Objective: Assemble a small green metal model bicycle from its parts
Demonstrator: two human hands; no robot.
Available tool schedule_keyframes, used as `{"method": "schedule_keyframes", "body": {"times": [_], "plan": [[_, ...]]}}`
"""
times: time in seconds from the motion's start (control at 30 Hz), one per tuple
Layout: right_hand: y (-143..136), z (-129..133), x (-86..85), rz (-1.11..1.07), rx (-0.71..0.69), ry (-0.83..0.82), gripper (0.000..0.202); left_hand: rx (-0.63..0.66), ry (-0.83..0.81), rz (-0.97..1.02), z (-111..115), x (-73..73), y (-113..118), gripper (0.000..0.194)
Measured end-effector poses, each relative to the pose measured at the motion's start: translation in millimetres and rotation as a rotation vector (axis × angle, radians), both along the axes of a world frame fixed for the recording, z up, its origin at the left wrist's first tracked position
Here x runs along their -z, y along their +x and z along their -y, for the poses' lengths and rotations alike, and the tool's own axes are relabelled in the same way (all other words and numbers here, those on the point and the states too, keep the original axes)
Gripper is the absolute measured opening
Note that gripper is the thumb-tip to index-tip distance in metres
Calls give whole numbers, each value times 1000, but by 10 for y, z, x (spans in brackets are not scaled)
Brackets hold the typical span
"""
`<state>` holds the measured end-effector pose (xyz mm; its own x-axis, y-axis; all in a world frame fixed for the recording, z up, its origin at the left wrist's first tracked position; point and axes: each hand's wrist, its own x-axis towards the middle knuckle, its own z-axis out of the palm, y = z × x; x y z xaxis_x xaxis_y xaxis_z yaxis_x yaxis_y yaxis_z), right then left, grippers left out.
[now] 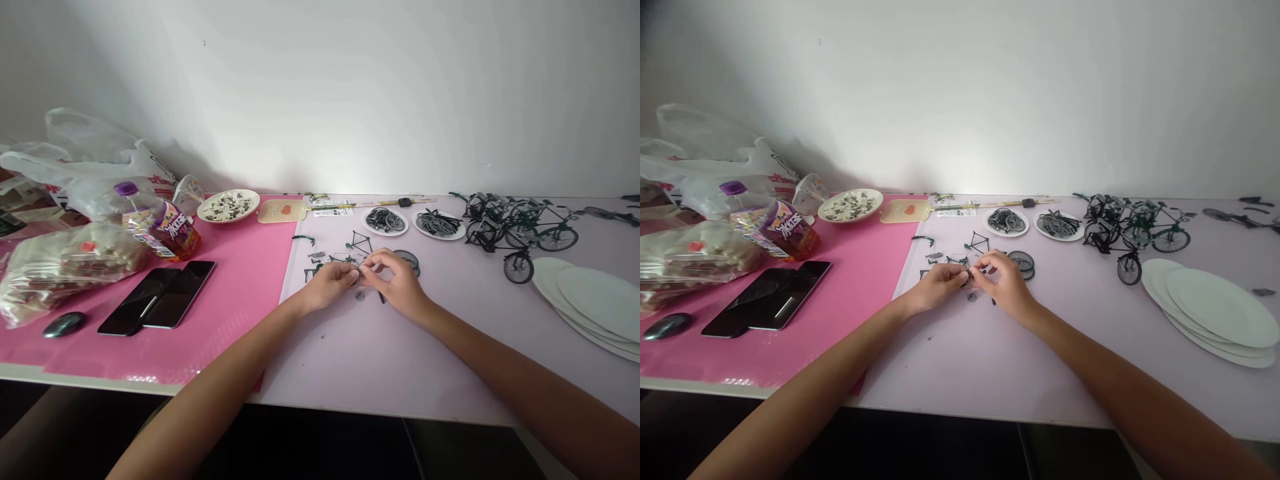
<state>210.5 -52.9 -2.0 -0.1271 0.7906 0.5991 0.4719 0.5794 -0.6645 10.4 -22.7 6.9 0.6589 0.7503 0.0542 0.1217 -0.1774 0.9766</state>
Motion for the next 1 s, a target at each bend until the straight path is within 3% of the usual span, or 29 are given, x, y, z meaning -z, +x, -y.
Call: {"method": "schedule_keyframes", "body": {"times": [0.17, 0.47, 0.8, 1.0], "plan": [[15, -24, 28, 46, -3, 83, 5, 4, -64, 20, 5, -12, 4, 49], [14, -30, 33, 27, -22, 87, 8, 37, -298, 257, -7, 10, 16, 53], [-10, -4, 26, 29, -43, 114, 8, 41, -282, 224, -21, 16, 6, 54], [-23, 16, 10, -89, -26, -36, 22, 40, -217, 233, 2, -12, 16, 56]]}}
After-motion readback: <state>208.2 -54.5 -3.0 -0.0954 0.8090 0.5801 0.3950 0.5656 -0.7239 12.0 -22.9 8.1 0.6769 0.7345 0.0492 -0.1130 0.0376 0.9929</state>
